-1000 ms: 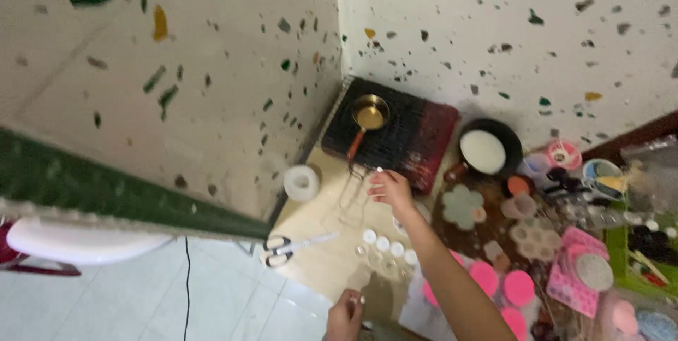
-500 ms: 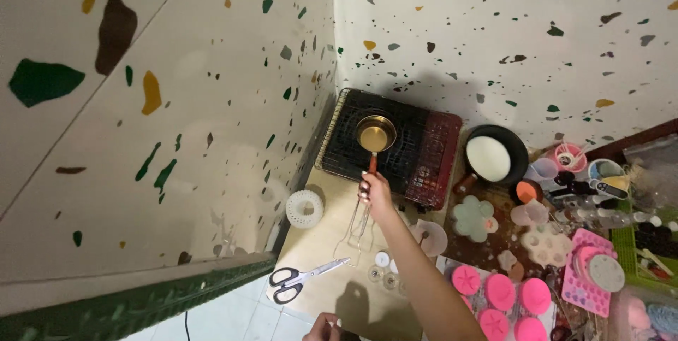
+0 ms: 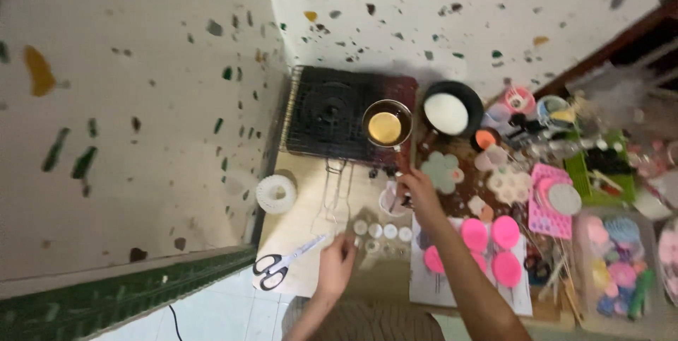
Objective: Assembling and decorating wax pieces for candles using molds, a portable stove, and a paintbrush.
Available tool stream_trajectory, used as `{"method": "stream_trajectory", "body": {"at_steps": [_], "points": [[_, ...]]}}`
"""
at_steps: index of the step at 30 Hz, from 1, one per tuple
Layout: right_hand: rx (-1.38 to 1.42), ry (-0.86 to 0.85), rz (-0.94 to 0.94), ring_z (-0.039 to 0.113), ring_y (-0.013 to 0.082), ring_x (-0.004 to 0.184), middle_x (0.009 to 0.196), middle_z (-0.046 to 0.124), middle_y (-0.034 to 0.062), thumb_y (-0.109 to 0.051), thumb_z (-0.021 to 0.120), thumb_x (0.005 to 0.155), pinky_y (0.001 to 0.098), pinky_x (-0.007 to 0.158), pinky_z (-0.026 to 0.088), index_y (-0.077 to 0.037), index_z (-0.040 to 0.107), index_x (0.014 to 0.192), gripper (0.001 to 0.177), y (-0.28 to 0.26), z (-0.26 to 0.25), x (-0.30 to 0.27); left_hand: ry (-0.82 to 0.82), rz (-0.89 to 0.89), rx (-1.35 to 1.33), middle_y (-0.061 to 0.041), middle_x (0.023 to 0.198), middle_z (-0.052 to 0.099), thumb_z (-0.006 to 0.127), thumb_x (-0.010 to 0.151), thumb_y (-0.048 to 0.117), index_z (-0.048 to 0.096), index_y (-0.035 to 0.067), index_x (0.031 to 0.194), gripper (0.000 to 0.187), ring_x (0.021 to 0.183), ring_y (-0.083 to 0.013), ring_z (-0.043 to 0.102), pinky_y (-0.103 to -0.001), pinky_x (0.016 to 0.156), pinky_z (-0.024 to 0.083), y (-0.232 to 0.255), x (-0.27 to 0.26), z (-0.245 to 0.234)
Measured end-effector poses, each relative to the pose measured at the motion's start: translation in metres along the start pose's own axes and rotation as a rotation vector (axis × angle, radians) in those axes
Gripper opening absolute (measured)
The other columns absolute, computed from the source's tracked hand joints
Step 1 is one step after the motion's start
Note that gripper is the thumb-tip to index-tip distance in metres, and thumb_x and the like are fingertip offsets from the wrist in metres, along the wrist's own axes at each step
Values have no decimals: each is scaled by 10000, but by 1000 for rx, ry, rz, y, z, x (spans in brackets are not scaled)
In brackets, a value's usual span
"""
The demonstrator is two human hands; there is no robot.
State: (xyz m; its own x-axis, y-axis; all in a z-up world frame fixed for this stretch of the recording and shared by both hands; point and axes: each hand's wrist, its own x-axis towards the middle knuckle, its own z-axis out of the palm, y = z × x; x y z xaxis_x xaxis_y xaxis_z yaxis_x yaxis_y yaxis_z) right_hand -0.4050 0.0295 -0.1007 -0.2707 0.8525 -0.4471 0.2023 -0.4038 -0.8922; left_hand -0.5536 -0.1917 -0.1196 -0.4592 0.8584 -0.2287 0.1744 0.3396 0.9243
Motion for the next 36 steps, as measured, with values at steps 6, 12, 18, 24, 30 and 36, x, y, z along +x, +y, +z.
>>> {"method": "stream_trajectory", "body": {"at_steps": [6, 12, 18, 24, 30, 36], "points": [[155, 2, 8, 431, 131, 535, 625, 476, 5, -245, 554, 972, 308, 502, 338, -59, 574, 809, 248, 30, -64, -56, -140, -36, -14, -201, 665, 685, 627, 925, 140, 627, 18, 994, 141, 591, -344, 713, -427, 578, 535, 42, 46, 39], [98, 94, 79, 379, 128, 489, 601, 442, -6, -213, 587, 963, 305, 447, 274, -62, 505, 791, 243, 81, -90, -86, -142, 123, 243, -263, 720, 676, 726, 866, 159, 595, -43, 1018, 285, 680, -412, 689, -488, 617, 547, 31, 69, 77], [114, 164, 84, 406, 109, 536, 641, 458, -18, -216, 579, 982, 297, 483, 308, -48, 552, 852, 213, 108, -93, -93, -130, 150, 334, -284, 848, 703, 589, 987, 181, 655, -19, 1078, 229, 777, -458, 686, -521, 699, 546, 12, 77, 90], [-56, 204, 89, 483, 118, 605, 687, 531, -3, -245, 569, 985, 287, 545, 382, -49, 626, 937, 210, 116, -90, -93, -123, 110, 349, -256, 862, 712, 615, 970, 248, 648, -22, 1032, 279, 795, -455, 682, -530, 718, 544, 9, 94, 96], [-138, 225, 6, 502, 119, 620, 714, 561, 13, -237, 578, 988, 299, 549, 401, -15, 635, 931, 237, 117, -85, -95, 6, 243, 333, -268, 838, 708, 594, 946, 217, 676, 36, 1245, 358, 766, -446, 698, -527, 698, 564, 31, 93, 88], [-435, 281, -93, 552, 149, 635, 695, 604, 80, -247, 587, 1000, 342, 565, 446, -8, 635, 960, 247, 107, -78, -101, -34, 232, 423, -247, 760, 704, 601, 915, 221, 674, 76, 1265, 386, 711, -427, 708, -521, 681, 571, 55, 96, 76]]}}
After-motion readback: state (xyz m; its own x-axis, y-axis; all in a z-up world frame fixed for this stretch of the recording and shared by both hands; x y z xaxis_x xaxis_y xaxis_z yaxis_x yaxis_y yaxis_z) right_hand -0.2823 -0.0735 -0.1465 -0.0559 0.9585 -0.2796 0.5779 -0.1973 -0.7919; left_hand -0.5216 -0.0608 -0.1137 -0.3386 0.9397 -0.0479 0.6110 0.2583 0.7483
